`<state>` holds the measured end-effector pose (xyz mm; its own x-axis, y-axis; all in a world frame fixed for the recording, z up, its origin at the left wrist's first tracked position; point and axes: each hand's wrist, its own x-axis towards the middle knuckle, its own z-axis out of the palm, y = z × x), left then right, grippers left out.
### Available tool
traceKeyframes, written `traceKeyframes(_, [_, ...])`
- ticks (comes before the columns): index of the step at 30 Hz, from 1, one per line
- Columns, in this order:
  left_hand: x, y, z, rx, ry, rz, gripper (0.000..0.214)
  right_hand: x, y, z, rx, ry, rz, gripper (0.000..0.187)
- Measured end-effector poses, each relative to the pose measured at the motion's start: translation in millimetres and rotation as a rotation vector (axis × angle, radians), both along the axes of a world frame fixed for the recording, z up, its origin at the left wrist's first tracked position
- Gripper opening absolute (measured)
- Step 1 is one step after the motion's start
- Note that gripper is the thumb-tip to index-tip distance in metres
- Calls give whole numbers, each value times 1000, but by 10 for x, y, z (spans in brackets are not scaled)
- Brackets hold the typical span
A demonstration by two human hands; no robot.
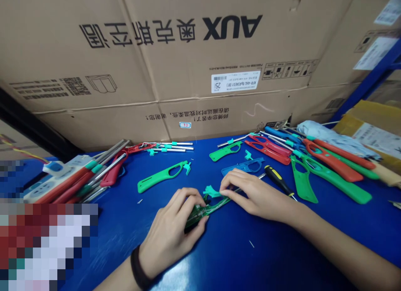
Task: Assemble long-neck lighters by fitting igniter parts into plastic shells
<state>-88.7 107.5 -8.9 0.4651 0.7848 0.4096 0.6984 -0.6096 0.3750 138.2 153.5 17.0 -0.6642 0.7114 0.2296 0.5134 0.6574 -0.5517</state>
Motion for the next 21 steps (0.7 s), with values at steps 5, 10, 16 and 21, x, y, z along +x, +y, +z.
traceKeyframes(5, [49,13,23,-13,1,47,12,-50,-8,-46,-157,49,-99,12])
traceKeyframes(10, [153,67,37,-42,23,55,9,-88,-17,-89,-157,-2,-139,9])
traceKeyframes(16, [275,65,65,-100,32,107,8,-104,-46,-55,-184,27,-136,10])
traceKeyframes(21, [312,78,121,-173,70,88,7,-96,-51,-36,-205,46,-151,10])
